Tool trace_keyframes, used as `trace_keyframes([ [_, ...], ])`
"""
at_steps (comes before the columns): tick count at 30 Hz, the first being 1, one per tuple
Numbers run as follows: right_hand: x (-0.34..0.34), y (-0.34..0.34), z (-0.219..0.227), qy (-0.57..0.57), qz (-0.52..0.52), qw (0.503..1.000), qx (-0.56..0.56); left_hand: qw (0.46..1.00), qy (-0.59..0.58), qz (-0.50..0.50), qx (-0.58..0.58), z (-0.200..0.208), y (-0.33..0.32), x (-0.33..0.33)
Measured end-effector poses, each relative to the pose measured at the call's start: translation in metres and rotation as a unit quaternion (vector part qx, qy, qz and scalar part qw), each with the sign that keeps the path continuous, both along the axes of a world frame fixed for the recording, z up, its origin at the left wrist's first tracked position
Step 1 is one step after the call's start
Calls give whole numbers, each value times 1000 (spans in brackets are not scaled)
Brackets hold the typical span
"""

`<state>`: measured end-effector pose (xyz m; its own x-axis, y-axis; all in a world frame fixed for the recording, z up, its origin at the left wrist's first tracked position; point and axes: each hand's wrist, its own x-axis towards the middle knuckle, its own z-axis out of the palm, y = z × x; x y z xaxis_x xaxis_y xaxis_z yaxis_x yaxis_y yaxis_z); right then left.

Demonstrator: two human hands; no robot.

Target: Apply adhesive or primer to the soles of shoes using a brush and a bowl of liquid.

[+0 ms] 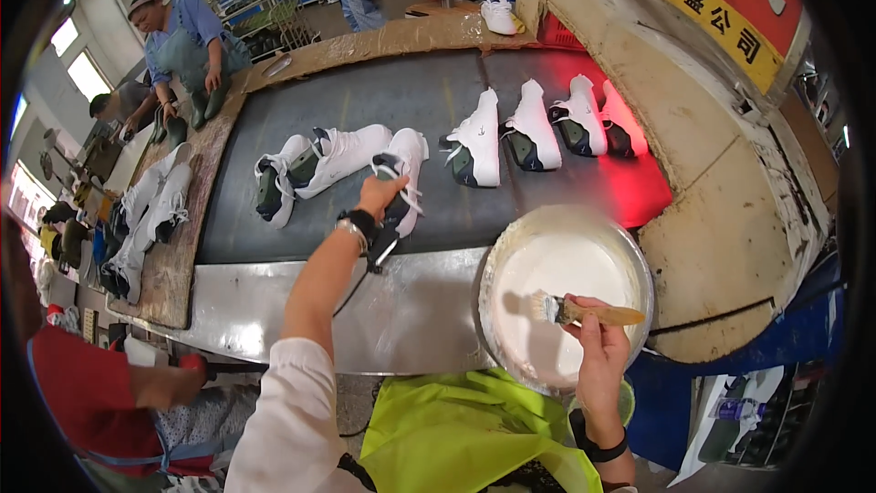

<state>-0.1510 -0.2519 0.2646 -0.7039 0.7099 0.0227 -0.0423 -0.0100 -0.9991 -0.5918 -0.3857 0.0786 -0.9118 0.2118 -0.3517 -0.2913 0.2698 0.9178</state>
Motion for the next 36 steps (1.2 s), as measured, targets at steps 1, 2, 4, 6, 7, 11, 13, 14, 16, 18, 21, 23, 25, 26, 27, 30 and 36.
trace_keyframes([
  [1,7,-3,2,-4,-11,1000,2,999,-35,-14,7,22,8,9],
  [2,12,-8,6,2,-14,1000,16,993,-118,11,22,40,4,15],
  [4,19,-18,14,5,-23,999,33,968,-210,-54,125,53,-39,32],
  [6,25,-22,12,11,-22,999,42,918,-268,-135,257,65,-67,67],
  [7,28,-22,10,5,-37,998,41,913,-243,-159,286,86,-76,100],
  [11,29,-18,1,-28,-43,995,82,970,-170,-24,172,119,-155,217],
  [13,20,0,-13,-50,-30,989,138,991,-100,-9,84,63,-213,218],
  [14,16,9,-24,-77,-33,981,176,1000,-21,-3,3,42,-225,219],
  [16,1,39,-62,-102,-43,970,216,992,25,-108,-66,50,-211,225],
  [18,-21,55,-83,-136,-27,959,246,945,189,-232,-134,15,-220,209],
  [21,-49,65,-94,-246,-28,913,325,951,80,-243,-172,39,-198,198],
  [23,-57,59,-100,-311,-21,874,373,952,57,-249,-169,45,-191,199],
  [25,-62,49,-102,-383,10,826,413,963,72,-185,-182,45,-188,208],
  [26,-60,47,-102,-399,44,819,410,963,72,-185,-184,38,-189,210],
  [27,-58,48,-98,-398,46,820,408,959,133,-156,-198,28,-192,213],
  [30,-43,56,-78,-201,17,931,303,972,131,-107,-161,22,-192,219],
  [36,-18,81,-91,-194,-23,925,325,983,-111,-108,99,91,-171,260],
])
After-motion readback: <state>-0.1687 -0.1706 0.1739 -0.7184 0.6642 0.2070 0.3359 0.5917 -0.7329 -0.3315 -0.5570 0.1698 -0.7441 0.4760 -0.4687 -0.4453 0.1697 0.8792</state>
